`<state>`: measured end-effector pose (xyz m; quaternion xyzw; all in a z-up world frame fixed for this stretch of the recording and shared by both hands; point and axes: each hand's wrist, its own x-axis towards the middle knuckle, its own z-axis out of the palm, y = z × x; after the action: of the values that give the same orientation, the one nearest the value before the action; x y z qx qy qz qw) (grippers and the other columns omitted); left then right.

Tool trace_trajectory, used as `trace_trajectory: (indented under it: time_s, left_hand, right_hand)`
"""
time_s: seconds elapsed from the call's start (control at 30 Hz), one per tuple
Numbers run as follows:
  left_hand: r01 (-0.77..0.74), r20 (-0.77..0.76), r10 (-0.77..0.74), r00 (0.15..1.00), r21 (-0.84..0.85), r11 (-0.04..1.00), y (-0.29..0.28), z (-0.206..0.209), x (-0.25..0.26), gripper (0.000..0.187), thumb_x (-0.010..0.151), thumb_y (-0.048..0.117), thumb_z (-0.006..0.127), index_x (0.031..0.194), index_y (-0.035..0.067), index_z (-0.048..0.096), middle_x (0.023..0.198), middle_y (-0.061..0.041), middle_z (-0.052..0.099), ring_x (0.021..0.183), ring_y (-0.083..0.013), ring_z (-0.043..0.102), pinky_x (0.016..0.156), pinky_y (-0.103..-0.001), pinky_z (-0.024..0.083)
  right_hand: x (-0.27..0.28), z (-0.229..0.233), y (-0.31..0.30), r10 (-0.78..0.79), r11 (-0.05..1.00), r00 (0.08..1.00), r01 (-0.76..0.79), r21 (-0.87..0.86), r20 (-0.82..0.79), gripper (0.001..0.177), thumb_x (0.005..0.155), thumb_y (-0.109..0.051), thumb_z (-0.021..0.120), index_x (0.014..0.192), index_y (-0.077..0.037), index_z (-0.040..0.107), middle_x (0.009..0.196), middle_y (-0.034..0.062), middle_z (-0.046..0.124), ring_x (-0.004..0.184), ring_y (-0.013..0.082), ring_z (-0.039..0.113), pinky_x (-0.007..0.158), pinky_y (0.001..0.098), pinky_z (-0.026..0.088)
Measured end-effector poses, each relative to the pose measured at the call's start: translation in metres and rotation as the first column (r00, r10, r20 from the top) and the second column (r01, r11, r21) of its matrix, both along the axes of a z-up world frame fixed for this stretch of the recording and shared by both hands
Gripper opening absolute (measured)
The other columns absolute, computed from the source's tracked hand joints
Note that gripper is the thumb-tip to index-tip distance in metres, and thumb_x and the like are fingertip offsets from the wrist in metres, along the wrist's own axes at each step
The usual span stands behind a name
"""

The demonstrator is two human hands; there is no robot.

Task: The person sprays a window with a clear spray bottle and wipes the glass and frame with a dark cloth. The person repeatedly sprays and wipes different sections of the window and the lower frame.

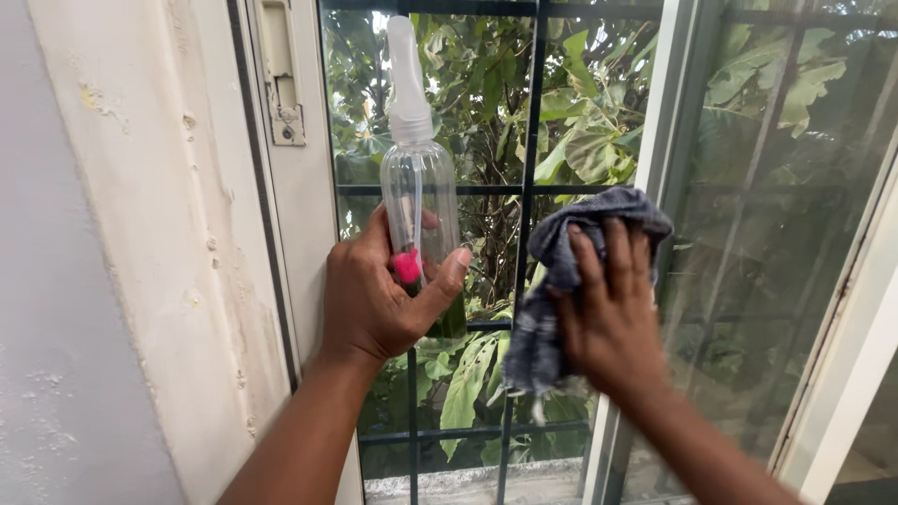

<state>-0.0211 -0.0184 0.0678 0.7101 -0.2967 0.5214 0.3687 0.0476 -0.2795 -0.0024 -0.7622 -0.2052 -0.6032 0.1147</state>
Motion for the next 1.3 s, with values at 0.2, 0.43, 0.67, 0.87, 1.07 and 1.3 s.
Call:
trace_trajectory:
  time_s: [0.2, 0.43, 0.67, 0.87, 1.07, 1.3]
  left_hand:
    - [-0.017, -0.035, 0.016, 0.999, -0.015, 1.0, -0.002, -0.001, 0.002, 0.043, 0.084, 0.043, 0.076, 0.106, 0.007, 0.066, 0.054, -0.001, 0.064, 0.047, -0.0118, 0.066, 0.051, -0.028, 0.053]
    - [-0.03, -0.025, 0.03, 0.999, -0.016, 0.999, -0.001, -0.001, -0.001, 0.044, 0.083, 0.042, 0.078, 0.107, 0.007, 0.067, 0.053, -0.002, 0.062, 0.047, -0.0132, 0.065, 0.052, -0.03, 0.053]
    - [-0.012, -0.037, 0.011, 0.999, -0.035, 0.999, -0.002, -0.005, 0.001, 0.044, 0.084, 0.042, 0.077, 0.107, 0.007, 0.067, 0.057, -0.001, 0.066, 0.047, -0.0108, 0.066, 0.051, -0.028, 0.054]
    - [0.016, 0.107, -0.018, 0.994, 0.016, 1.0, -0.001, -0.006, 0.007, 0.045, 0.09, 0.042, 0.077, 0.113, 0.005, 0.065, 0.064, -0.002, 0.069, 0.056, -0.0082, 0.069, 0.058, -0.025, 0.057]
    - [-0.008, 0.021, 0.009, 1.0, -0.025, 1.0, -0.002, -0.007, 0.003, 0.046, 0.085, 0.043, 0.077, 0.11, 0.006, 0.065, 0.057, -0.002, 0.065, 0.048, -0.0103, 0.065, 0.051, -0.027, 0.053]
    - [-0.007, 0.042, 0.008, 0.999, -0.032, 0.999, -0.002, -0.012, 0.006, 0.043, 0.088, 0.043, 0.077, 0.11, 0.008, 0.065, 0.058, 0.0, 0.065, 0.05, -0.0084, 0.065, 0.053, -0.026, 0.053]
  right_hand:
    - [0.004, 0.043, -0.028, 0.091, 0.944, 0.995, -0.103, 0.312, 0.05, 0.065, 0.116, -0.037, 0.051, 0.169, -0.021, 0.018, 0.177, 0.0207, 0.007, 0.162, 0.0508, 0.01, 0.13, 0.0665, 0.024]
    - [0.0, 0.013, -0.03, -0.069, 0.998, 0.997, 0.069, -0.003, 0.021, 0.074, 0.103, -0.031, 0.058, 0.164, -0.017, 0.018, 0.171, 0.0236, 0.011, 0.159, 0.0493, 0.009, 0.131, 0.0647, 0.018]
    - [0.02, 0.024, -0.104, -0.024, 0.998, 0.945, 0.003, 0.066, 0.326, 0.101, 0.095, -0.044, 0.067, 0.163, -0.012, -0.001, 0.168, 0.027, 0.003, 0.155, 0.0493, 0.005, 0.126, 0.0686, 0.012]
    - [0.02, -0.009, -0.082, -0.157, 0.979, 0.987, 0.162, 0.124, -0.045, 0.094, 0.102, -0.027, 0.066, 0.172, -0.025, 0.003, 0.178, 0.0207, 0.008, 0.162, 0.0465, 0.009, 0.137, 0.0683, 0.018]
    - [0.016, -0.003, -0.129, -0.032, 0.999, 0.967, 0.03, 0.013, 0.254, 0.104, 0.091, -0.064, 0.063, 0.158, -0.015, 0.0, 0.167, 0.0252, 0.004, 0.152, 0.0545, 0.011, 0.126, 0.0672, 0.016]
    - [0.023, 0.007, -0.11, -0.034, 0.969, 0.998, 0.048, 0.242, -0.059, 0.071, 0.115, -0.033, 0.053, 0.169, -0.013, 0.012, 0.175, 0.0282, 0.003, 0.163, 0.0552, 0.006, 0.133, 0.0673, 0.018]
